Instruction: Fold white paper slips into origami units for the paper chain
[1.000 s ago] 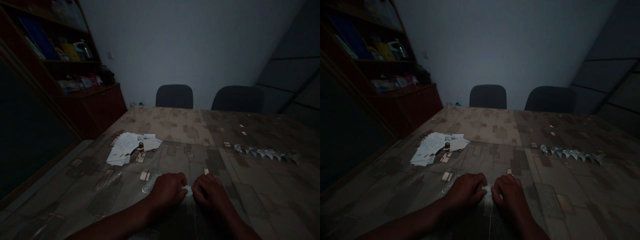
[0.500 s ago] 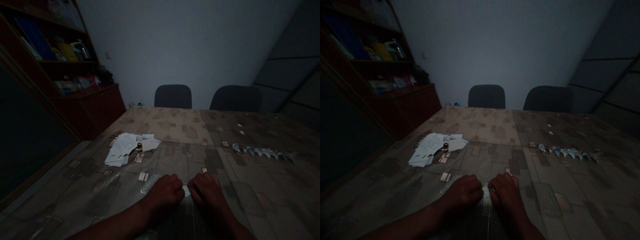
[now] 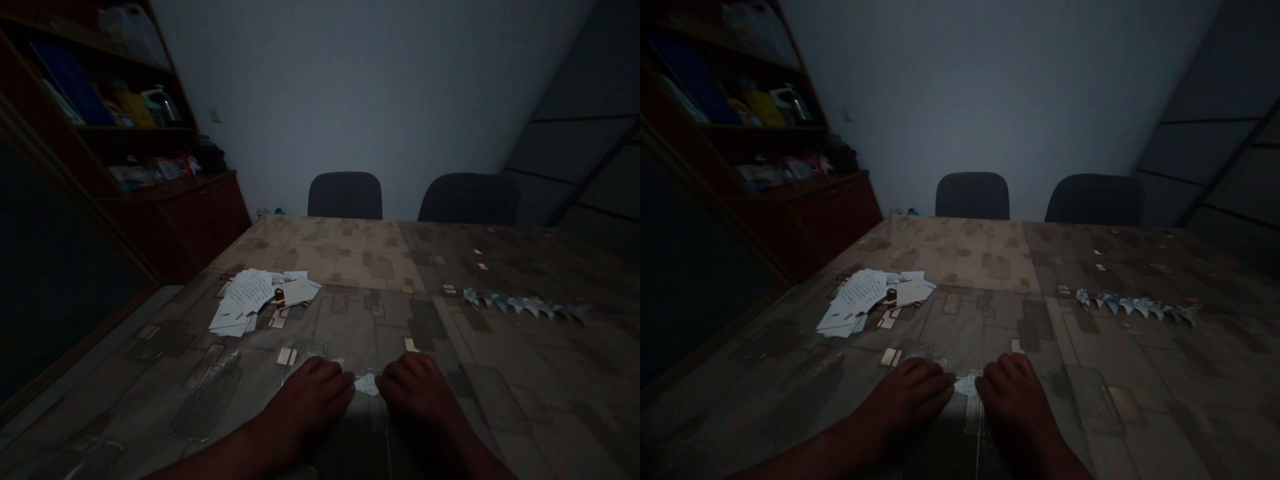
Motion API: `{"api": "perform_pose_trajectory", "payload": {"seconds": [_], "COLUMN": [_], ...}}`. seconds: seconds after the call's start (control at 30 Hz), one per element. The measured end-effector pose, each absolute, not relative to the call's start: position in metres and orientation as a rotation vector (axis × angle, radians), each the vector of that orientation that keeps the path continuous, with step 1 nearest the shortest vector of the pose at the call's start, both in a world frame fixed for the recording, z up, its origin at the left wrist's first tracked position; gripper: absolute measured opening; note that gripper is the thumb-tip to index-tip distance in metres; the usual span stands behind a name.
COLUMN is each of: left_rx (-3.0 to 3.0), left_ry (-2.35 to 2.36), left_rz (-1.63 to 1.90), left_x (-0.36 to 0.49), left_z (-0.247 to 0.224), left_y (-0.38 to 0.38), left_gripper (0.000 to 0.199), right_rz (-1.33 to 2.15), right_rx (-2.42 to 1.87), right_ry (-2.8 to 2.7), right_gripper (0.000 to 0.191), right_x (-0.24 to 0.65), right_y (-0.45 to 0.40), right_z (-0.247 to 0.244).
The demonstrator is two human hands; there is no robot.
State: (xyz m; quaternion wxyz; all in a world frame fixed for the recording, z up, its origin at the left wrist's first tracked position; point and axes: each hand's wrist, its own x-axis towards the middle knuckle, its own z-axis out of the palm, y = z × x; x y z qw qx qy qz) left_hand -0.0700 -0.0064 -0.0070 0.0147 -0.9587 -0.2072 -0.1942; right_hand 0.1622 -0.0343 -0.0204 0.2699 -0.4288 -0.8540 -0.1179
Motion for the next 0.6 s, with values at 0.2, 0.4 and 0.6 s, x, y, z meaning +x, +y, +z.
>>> {"api": "perform_pose_trajectory", "payload": {"seconds": [0.2, 0.4, 0.6], "left_rx": [-3.023, -3.057, -3.061], "left_ry": [-0.659, -0.701, -0.63], "left_rz": [-0.629, -0.572, -0.612], "left_x": [-0.072, -0.07, -0.074], "left_z": [-0.018, -0.01, -0.008], "left_y": [-0.005, -0.006, -0.007], "left_gripper": [0.018, 0.018, 0.02], "right_rz": [-0.322, -0.323, -0.255], "right_rx": [-1.183, -1.117, -1.001], "right_ry": [-2.244, -2.397, -2.521], "right_gripper": [0.017, 0.005, 0.005], "right_x": [0.152, 0.155, 0.172], "right_y": [-0.037, -0.037, -0.031], "right_z": [-0.016, -0.01, -0.001]}}
